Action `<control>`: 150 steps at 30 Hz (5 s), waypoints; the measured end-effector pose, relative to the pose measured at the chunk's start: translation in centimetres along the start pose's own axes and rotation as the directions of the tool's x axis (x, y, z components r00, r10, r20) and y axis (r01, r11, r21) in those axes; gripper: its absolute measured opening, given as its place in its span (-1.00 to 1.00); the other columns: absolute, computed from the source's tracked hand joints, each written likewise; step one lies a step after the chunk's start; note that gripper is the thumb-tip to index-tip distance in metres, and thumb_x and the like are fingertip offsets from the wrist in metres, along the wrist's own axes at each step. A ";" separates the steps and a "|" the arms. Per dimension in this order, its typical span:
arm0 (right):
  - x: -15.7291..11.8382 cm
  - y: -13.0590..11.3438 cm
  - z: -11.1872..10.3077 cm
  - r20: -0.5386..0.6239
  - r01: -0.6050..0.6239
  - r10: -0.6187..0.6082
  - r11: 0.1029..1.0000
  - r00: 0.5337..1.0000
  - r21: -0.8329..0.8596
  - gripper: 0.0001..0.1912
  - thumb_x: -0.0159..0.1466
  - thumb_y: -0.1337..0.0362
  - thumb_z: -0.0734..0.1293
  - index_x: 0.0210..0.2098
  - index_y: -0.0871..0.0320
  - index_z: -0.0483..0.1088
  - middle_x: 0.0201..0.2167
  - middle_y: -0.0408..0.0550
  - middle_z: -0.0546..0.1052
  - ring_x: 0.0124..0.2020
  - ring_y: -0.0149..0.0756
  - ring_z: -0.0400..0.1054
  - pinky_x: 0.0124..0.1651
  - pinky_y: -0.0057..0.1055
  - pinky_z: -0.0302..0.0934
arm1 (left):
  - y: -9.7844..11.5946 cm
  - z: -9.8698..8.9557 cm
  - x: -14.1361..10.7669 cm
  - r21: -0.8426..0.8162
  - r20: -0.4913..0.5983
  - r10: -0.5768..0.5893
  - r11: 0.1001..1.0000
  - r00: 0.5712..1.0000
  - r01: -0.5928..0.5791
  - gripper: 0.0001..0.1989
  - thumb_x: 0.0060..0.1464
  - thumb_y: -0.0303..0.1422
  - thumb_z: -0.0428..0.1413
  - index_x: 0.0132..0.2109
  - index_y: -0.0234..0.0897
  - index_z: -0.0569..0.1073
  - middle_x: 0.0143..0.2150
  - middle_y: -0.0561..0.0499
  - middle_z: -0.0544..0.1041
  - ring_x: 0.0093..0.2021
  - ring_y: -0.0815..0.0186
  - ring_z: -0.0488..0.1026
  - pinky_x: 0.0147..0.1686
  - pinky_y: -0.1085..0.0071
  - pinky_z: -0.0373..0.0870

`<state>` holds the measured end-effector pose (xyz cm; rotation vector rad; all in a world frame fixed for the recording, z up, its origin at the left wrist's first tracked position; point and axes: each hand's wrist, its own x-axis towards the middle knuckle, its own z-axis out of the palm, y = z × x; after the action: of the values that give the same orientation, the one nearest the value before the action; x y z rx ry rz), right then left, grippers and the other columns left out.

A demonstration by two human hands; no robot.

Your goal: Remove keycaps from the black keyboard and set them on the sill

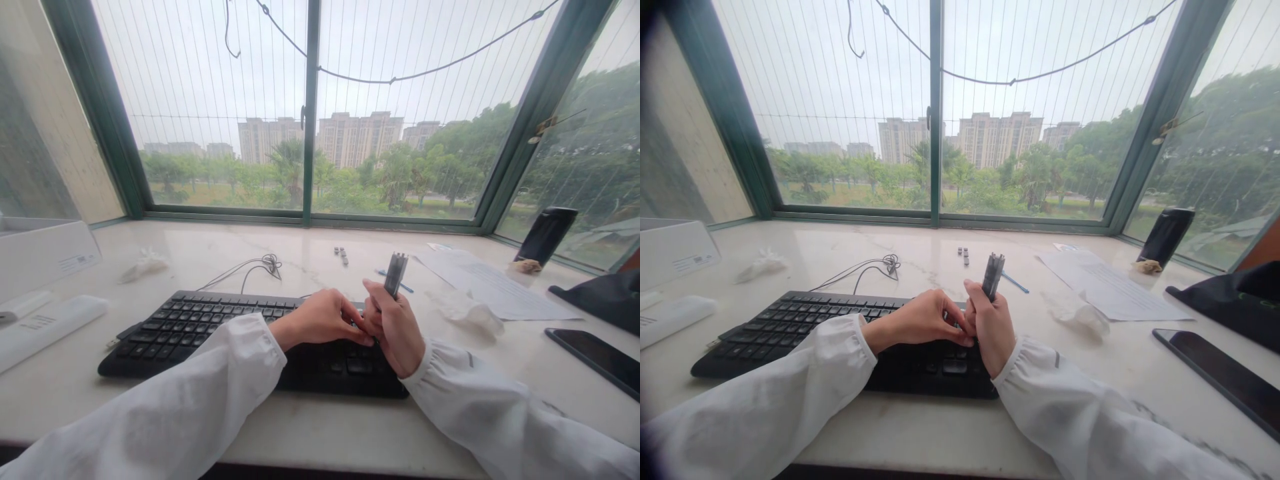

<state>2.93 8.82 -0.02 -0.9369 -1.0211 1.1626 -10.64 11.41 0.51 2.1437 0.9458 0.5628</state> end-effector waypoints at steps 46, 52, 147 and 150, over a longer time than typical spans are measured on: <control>6.1 -1.8 -5.6 0.494 0.405 0.009 0.561 0.869 -0.722 -0.52 0.16 -0.09 0.27 -0.32 0.21 0.57 -0.48 -0.08 0.50 -0.35 -0.24 0.33 -0.26 -0.38 0.17 | -0.8 -1.0 0.5 0.059 -0.427 0.142 0.990 0.893 -0.129 -0.74 0.04 -0.17 0.16 -0.22 -0.22 0.61 -0.26 0.01 0.62 -0.23 0.26 0.54 -0.24 0.45 0.41; 6.2 -1.6 -5.6 0.540 0.402 0.059 0.601 0.840 -0.691 -0.51 0.17 -0.09 0.25 -0.34 0.21 0.56 -0.45 -0.10 0.50 -0.32 -0.23 0.34 -0.26 -0.40 0.16 | -0.8 -0.6 0.2 0.226 -0.452 0.211 0.967 0.867 -0.118 -0.79 -0.05 -0.17 0.24 -0.29 -0.18 0.61 -0.33 0.08 0.62 -0.37 0.32 0.51 -0.28 0.46 0.39; 9.1 -1.7 -8.5 0.072 0.299 -0.337 0.691 0.939 -0.658 -0.44 0.21 -0.16 0.17 -0.62 0.14 0.41 -0.63 -0.09 0.45 -0.53 -0.32 0.32 -0.40 -0.40 0.11 | 4.5 -2.5 -0.1 0.716 0.121 0.150 0.671 0.981 -0.190 -0.32 -0.06 0.15 0.09 0.13 -0.11 0.40 0.03 -0.06 0.51 -0.02 0.10 0.45 -0.04 0.28 0.28; 9.4 -1.4 -8.4 0.039 0.297 -0.316 0.837 0.948 -0.460 -0.44 0.14 -0.23 0.21 -0.62 0.15 0.35 -0.73 -0.16 0.31 -0.67 -0.41 0.16 -0.56 -0.44 0.02 | 4.2 -1.4 -3.4 0.757 0.119 0.133 0.629 0.984 -0.177 -0.05 -0.18 0.20 0.13 0.30 -0.14 0.14 0.28 -0.16 0.22 0.20 -0.05 0.24 0.15 0.10 0.10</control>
<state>12.23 17.42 0.35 -1.1086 -1.3947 0.6350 -11.80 7.41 4.23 3.0166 1.1005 0.1647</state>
